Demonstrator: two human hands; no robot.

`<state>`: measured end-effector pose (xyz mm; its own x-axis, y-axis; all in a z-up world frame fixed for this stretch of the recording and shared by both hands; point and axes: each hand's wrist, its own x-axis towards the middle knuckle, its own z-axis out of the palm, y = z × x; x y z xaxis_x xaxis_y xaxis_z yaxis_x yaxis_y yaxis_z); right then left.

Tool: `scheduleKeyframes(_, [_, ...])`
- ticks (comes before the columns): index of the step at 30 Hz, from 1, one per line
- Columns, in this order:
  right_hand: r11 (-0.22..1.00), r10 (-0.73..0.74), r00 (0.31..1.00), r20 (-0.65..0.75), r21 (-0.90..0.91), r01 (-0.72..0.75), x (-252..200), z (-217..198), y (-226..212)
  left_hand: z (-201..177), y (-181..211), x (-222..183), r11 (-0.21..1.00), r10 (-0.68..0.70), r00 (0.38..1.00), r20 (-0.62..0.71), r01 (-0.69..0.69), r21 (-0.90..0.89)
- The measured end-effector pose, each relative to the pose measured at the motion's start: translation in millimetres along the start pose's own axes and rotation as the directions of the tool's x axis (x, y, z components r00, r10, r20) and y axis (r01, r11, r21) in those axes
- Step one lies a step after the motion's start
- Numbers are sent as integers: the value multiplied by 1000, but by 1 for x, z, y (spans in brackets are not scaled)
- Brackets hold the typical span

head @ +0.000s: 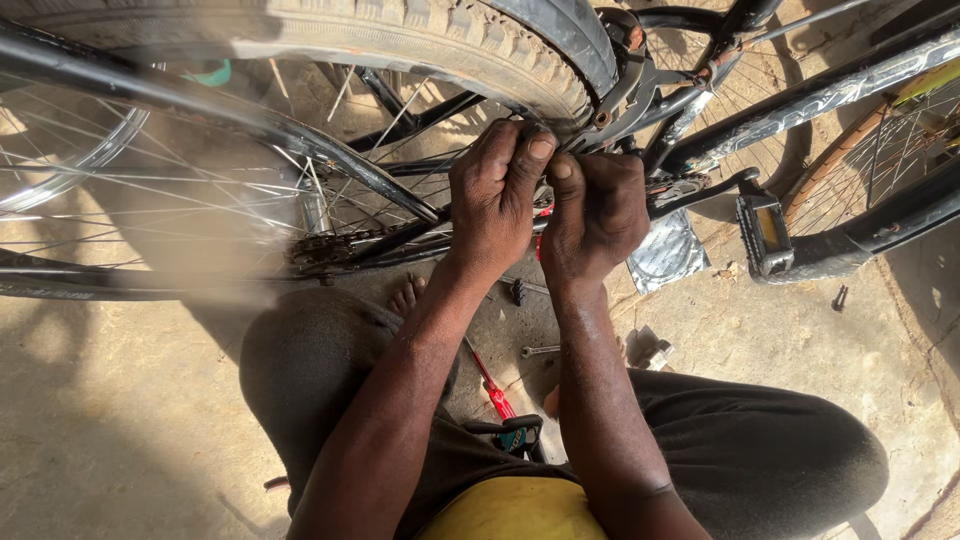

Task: The person uses a wrench to loosen and remove a bolt from the rear frame of a bicycle. They manipulate a screwdriver and the bicycle chain while working on the wheel assembly.

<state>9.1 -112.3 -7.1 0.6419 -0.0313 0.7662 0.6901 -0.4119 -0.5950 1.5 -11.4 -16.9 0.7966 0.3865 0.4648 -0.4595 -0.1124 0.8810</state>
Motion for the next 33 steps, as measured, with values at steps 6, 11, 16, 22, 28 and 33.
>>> scheduleKeyframes(6, [998, -20, 999, 51, -66, 24, 4, -7, -14, -2, 6, 1, 998, 35, 999, 17, -35, 43])
scheduleKeyframes(11, [986, -21, 991, 135, -159, 43, 13, -17, -31, -4, 9, 1, 1000, -1, 1000, 20, 0, 14])
scheduleKeyframes(16, [979, -22, 985, 173, -196, 56, 17, -22, -38, -4, 9, 1, 999, 31, 999, 11, -31, 44])
scheduleKeyframes(22, [987, 19, 997, 75, -163, -7, 8, -12, -16, -4, 8, 2, 999, 32, 999, 13, -32, 30])
scheduleKeyframes(28, [955, 112, 984, 139, -289, -68, 4, -5, 23, -4, 5, 1, 999, 41, 999, 31, -41, -14])
scheduleKeyframes(33, [983, -37, 994, 104, 182, 17, 3, -19, 4, -3, 6, 2, 997, 51, 998, 29, -52, 48])
